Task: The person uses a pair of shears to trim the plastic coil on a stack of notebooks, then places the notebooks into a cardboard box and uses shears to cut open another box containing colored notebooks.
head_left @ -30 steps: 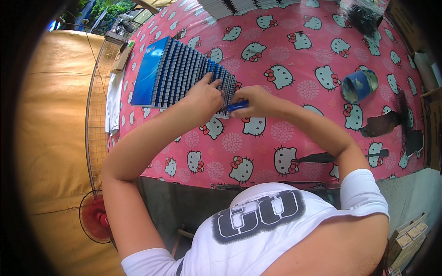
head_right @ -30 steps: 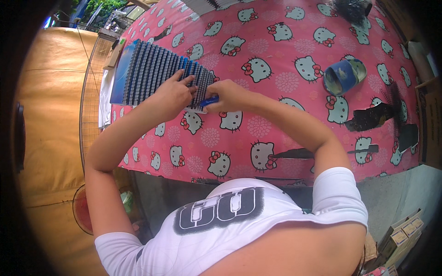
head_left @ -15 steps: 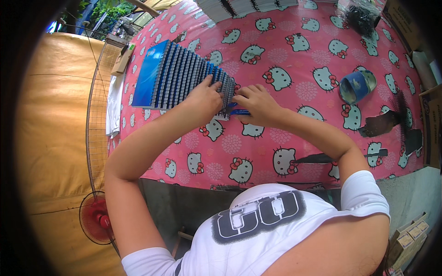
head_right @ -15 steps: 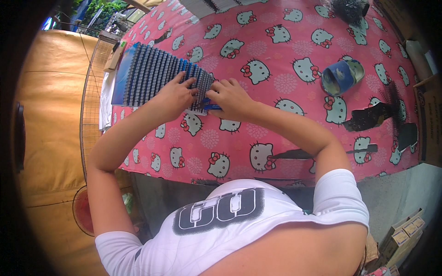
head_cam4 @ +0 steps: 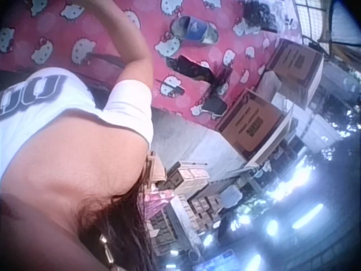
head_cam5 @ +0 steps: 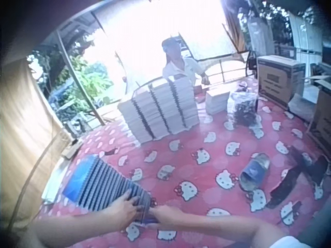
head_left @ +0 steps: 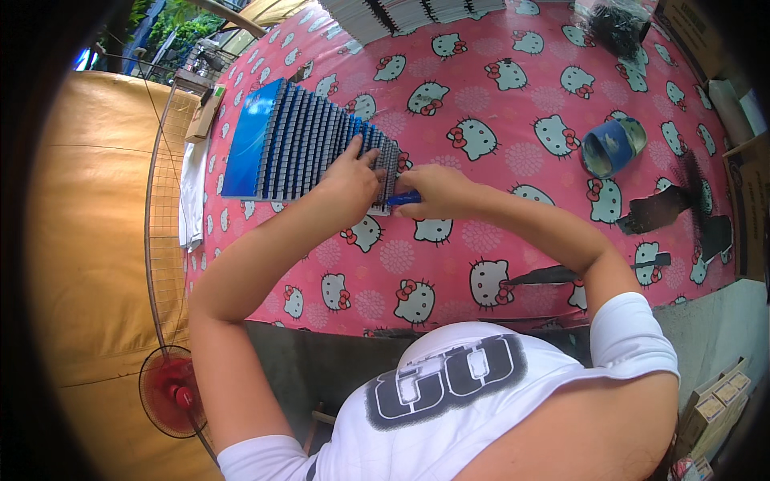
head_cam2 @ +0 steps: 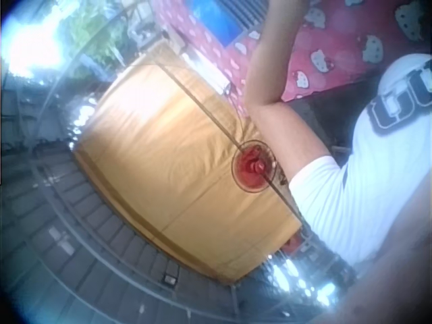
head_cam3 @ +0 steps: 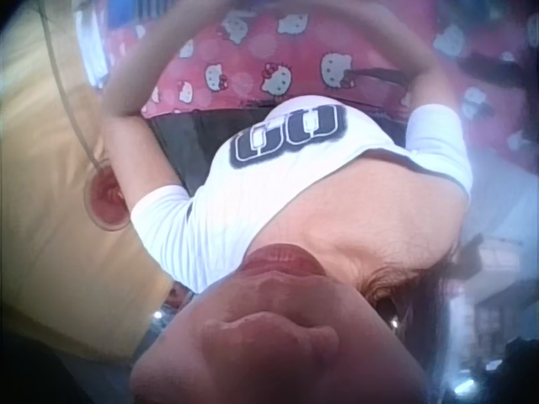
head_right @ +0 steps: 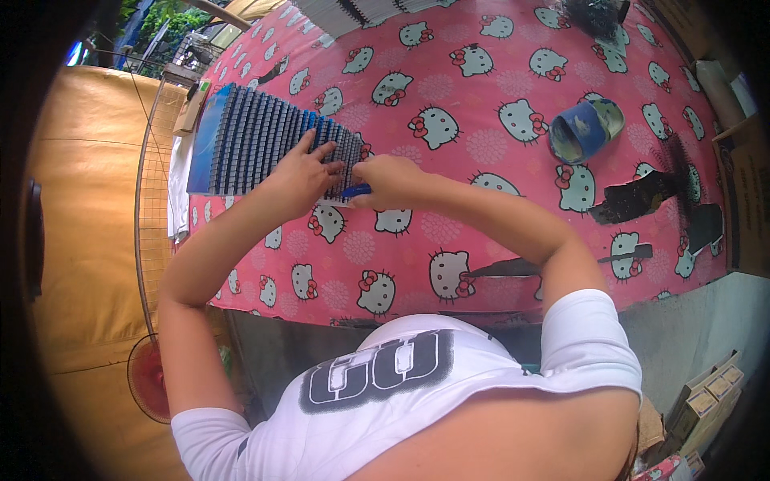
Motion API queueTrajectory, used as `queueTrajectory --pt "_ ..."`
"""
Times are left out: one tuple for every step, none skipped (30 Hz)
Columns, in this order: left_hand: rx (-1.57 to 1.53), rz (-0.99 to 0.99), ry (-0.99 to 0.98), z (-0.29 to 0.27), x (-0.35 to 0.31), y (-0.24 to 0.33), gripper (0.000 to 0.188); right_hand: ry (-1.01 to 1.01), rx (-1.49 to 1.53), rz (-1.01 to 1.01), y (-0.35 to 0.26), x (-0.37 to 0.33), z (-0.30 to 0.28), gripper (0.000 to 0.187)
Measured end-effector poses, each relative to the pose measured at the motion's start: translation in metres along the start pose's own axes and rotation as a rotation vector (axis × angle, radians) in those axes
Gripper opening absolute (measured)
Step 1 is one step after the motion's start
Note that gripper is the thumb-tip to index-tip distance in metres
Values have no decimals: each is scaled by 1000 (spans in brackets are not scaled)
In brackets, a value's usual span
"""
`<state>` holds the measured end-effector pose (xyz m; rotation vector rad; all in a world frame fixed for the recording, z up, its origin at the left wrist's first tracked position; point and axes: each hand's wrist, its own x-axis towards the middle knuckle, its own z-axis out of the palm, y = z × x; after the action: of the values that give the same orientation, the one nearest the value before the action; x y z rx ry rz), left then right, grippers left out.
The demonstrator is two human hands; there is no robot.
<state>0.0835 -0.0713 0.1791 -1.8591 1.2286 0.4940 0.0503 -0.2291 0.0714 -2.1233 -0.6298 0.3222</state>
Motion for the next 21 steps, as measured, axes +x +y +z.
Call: queueTrajectory --pt "34 -3 -46 -4 1 0 41 135 -161 -134 6 -4 4 38" --pt "42 -1 -40 -4 2 1 41 198 -228 -192 14 -6 8 41" --pt "52 -3 -37 -5 2 0 40 261 -294 -255 19 -8 9 45" --pt "61 -4 -35 -6 2 -1 39 325 -360 -317 24 -8 12 48" --pt "70 0 -44 -6 2 0 38 340 -377 -342 28 -7 16 47" --pt "83 -2 -49 -8 2 -1 38 359 -400 -370 27 -7 16 45" --pt "97 -3 -54 -9 2 -2 37 378 -424 -397 26 -6 17 44" --pt "92 -5 -60 -11 1 -2 36 388 -431 -413 25 -4 18 44" --pt "83 -3 -69 -9 -1 0 36 393 -434 -426 22 -3 23 44" --pt "73 0 -77 -8 -2 1 36 398 -437 -438 21 -3 26 44" --pt "73 -1 -66 -7 -1 1 36 390 -435 -422 22 -4 26 45" --pt "71 -4 -58 -6 -2 1 36 380 -430 -409 20 -4 26 47" --pt "69 -7 -51 -6 -2 1 36 370 -426 -396 19 -4 26 48" --pt "69 -7 -55 -6 -2 0 36 388 -433 -391 20 -5 24 48" --pt "69 -1 -62 -9 -1 1 36 407 -436 -383 18 -10 20 47" --pt "68 5 -69 -10 -1 1 36 424 -438 -374 18 -12 19 47" --pt "65 5 -60 -8 -1 2 36 422 -432 -373 17 -12 21 47" --pt "64 2 -49 -7 0 2 36 421 -428 -372 17 -10 21 48" --pt "63 0 -38 -7 0 3 36 421 -424 -370 18 -9 22 49" --pt "61 3 -56 -7 1 3 37 409 -411 -359 18 -8 23 46" --pt "59 6 -76 -10 0 2 38 399 -395 -350 18 -6 25 43"
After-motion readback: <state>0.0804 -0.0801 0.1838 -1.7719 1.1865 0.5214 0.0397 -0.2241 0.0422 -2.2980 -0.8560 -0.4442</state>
